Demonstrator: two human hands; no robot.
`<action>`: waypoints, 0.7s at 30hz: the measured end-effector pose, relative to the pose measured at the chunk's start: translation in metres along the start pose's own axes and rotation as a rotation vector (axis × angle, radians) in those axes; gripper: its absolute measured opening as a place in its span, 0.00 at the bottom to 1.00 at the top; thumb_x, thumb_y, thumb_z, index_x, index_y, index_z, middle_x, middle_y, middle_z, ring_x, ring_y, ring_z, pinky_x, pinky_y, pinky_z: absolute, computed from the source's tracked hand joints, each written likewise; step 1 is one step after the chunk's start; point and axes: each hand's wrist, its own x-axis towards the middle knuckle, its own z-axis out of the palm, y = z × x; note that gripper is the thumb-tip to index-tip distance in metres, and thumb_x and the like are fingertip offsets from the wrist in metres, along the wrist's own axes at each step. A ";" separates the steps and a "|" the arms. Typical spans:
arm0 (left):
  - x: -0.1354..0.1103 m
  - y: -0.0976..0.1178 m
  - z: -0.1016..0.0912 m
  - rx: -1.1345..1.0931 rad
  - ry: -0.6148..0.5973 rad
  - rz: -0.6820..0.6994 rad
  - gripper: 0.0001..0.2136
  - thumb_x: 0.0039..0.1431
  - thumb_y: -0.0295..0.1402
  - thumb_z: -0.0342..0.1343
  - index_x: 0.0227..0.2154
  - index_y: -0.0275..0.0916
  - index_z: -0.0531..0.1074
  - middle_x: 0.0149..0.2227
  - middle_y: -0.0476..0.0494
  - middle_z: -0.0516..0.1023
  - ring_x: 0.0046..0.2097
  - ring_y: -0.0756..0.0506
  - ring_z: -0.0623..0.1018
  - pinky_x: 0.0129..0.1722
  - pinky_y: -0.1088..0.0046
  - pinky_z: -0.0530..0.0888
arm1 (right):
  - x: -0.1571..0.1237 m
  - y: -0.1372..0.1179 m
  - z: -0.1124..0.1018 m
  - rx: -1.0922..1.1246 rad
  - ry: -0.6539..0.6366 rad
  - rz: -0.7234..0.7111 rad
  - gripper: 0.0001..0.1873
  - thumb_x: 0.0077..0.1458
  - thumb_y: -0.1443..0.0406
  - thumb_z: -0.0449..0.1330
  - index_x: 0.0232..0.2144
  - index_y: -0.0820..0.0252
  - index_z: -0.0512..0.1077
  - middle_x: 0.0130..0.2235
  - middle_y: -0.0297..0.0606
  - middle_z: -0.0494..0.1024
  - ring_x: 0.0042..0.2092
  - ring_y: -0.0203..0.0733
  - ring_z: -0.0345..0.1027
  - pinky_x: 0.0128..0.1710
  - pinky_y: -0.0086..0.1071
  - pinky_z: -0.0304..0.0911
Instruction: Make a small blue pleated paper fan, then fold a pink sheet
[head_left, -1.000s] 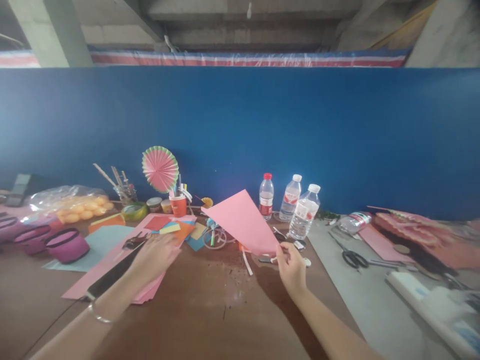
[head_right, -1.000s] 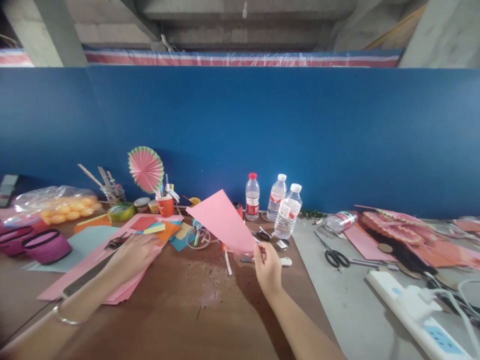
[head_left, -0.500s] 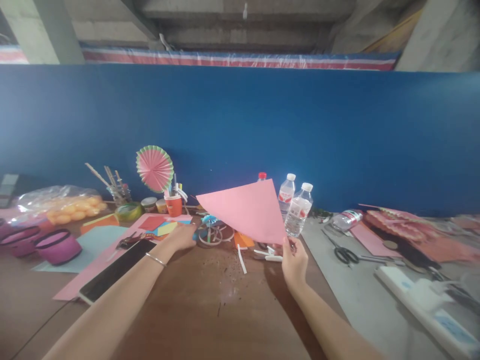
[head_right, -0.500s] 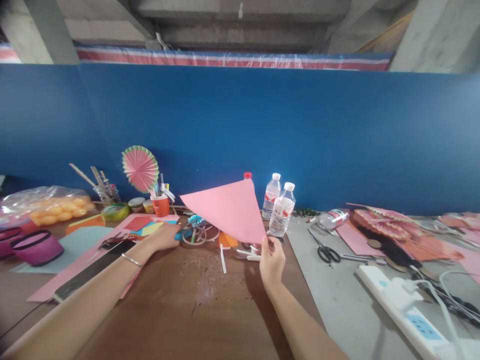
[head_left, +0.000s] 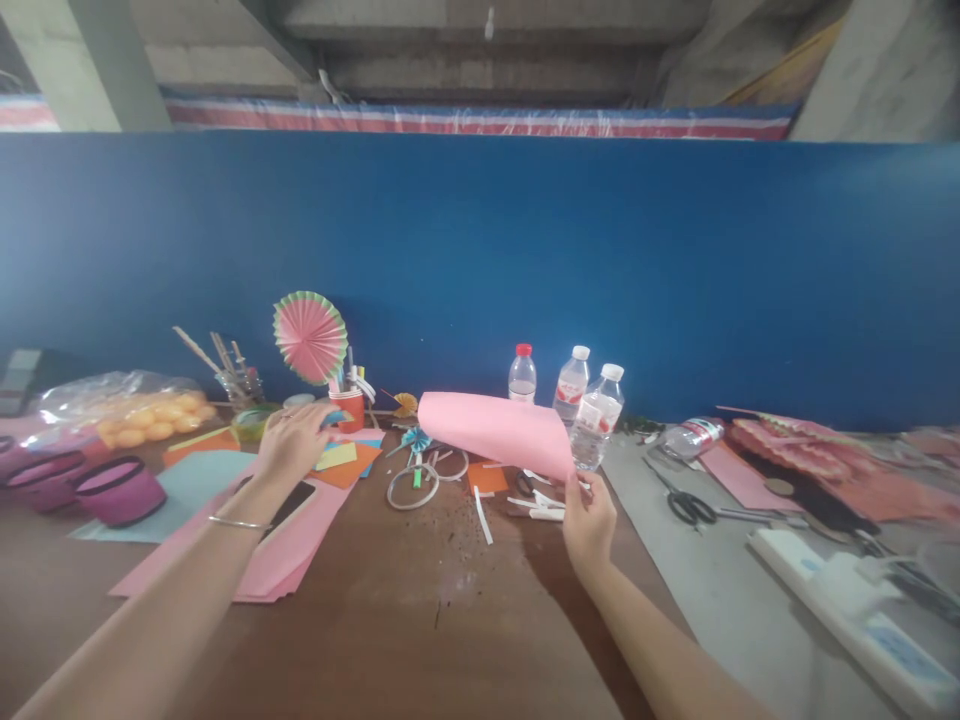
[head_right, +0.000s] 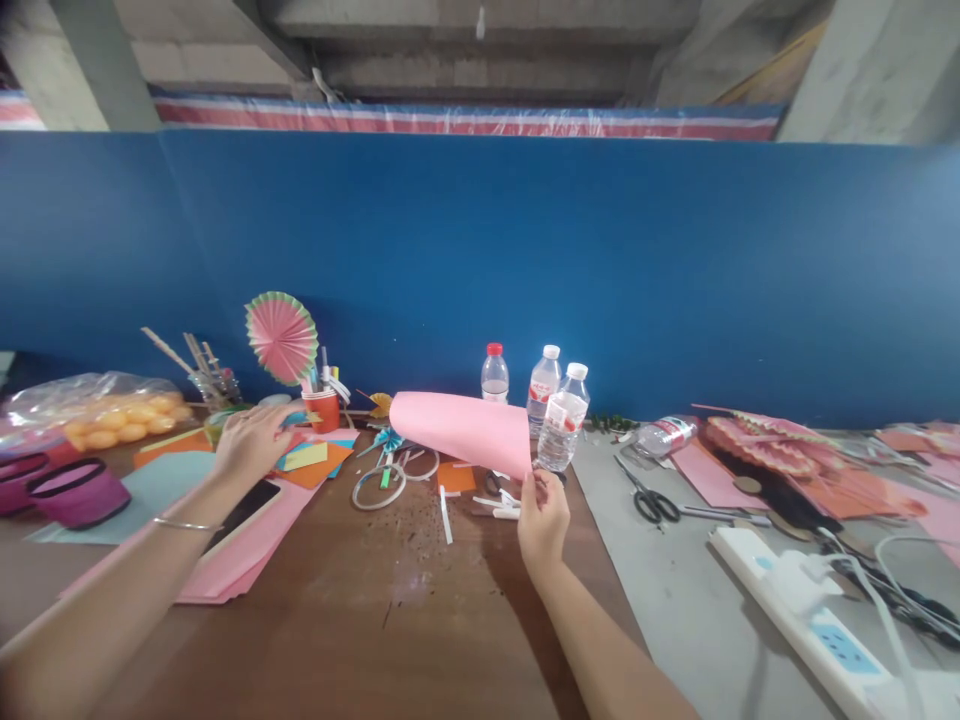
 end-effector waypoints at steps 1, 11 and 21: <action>-0.001 -0.006 0.000 0.046 -0.105 0.009 0.17 0.50 0.28 0.48 0.45 0.40 0.66 0.50 0.39 0.68 0.53 0.37 0.64 0.53 0.54 0.54 | -0.001 0.000 0.001 0.021 -0.013 0.006 0.14 0.52 0.56 0.54 0.34 0.62 0.65 0.32 0.46 0.76 0.33 0.46 0.73 0.33 0.37 0.69; -0.036 0.084 0.030 -0.098 -0.346 0.560 0.12 0.50 0.37 0.53 0.39 0.42 0.70 0.46 0.43 0.70 0.48 0.42 0.68 0.46 0.66 0.62 | -0.002 0.004 0.001 0.073 -0.062 -0.011 0.14 0.52 0.56 0.53 0.35 0.62 0.65 0.32 0.44 0.76 0.36 0.47 0.72 0.33 0.37 0.70; -0.020 0.139 0.034 -0.060 -0.297 0.555 0.11 0.59 0.31 0.41 0.36 0.36 0.68 0.39 0.37 0.72 0.43 0.40 0.70 0.43 0.61 0.61 | 0.000 0.005 0.002 0.018 -0.074 -0.073 0.13 0.53 0.57 0.52 0.34 0.61 0.65 0.32 0.44 0.75 0.35 0.45 0.71 0.35 0.38 0.69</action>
